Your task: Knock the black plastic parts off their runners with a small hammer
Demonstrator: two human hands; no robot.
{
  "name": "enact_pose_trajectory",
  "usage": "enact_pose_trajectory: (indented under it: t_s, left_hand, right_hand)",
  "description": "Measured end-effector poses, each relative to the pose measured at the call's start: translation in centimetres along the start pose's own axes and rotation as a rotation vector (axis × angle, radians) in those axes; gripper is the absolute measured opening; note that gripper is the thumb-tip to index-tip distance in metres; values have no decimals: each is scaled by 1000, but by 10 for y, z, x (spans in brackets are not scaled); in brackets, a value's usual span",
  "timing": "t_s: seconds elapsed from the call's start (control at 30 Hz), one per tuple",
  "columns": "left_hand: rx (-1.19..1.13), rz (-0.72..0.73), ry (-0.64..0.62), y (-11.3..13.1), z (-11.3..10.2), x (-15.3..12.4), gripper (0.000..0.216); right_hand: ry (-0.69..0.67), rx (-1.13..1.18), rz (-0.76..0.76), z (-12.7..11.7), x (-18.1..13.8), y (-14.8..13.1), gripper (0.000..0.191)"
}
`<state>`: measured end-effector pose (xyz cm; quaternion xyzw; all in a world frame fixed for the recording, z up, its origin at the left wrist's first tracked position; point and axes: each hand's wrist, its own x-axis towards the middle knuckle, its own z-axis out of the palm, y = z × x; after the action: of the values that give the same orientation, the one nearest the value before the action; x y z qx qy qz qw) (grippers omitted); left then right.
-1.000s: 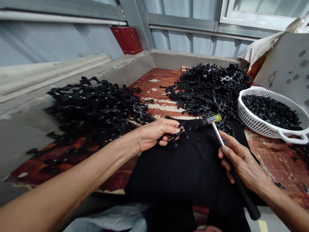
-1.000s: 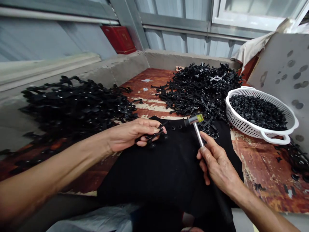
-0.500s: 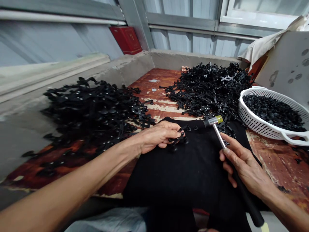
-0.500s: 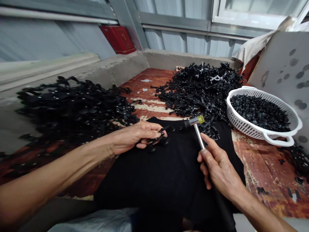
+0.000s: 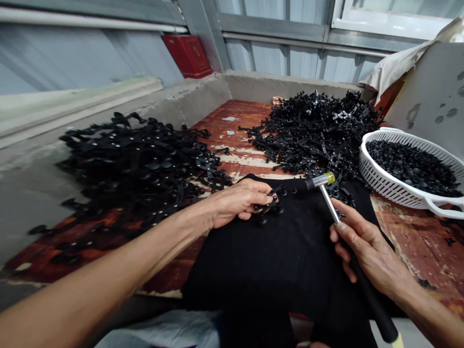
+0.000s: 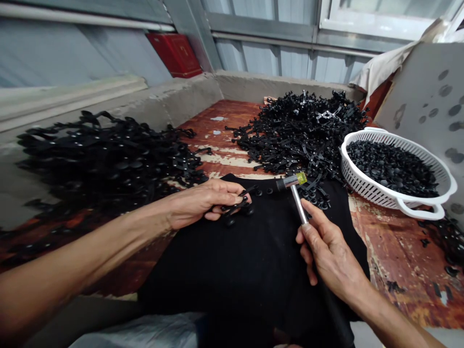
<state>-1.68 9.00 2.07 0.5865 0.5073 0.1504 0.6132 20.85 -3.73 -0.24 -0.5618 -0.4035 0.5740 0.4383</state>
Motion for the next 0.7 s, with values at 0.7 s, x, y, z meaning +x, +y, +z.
enact_pose_trajectory:
  t_s: [0.7]
  left_hand:
    - [63, -84, 49, 4, 5, 2, 15]
  right_hand:
    - [-75, -740, -615, 13, 25, -14, 56]
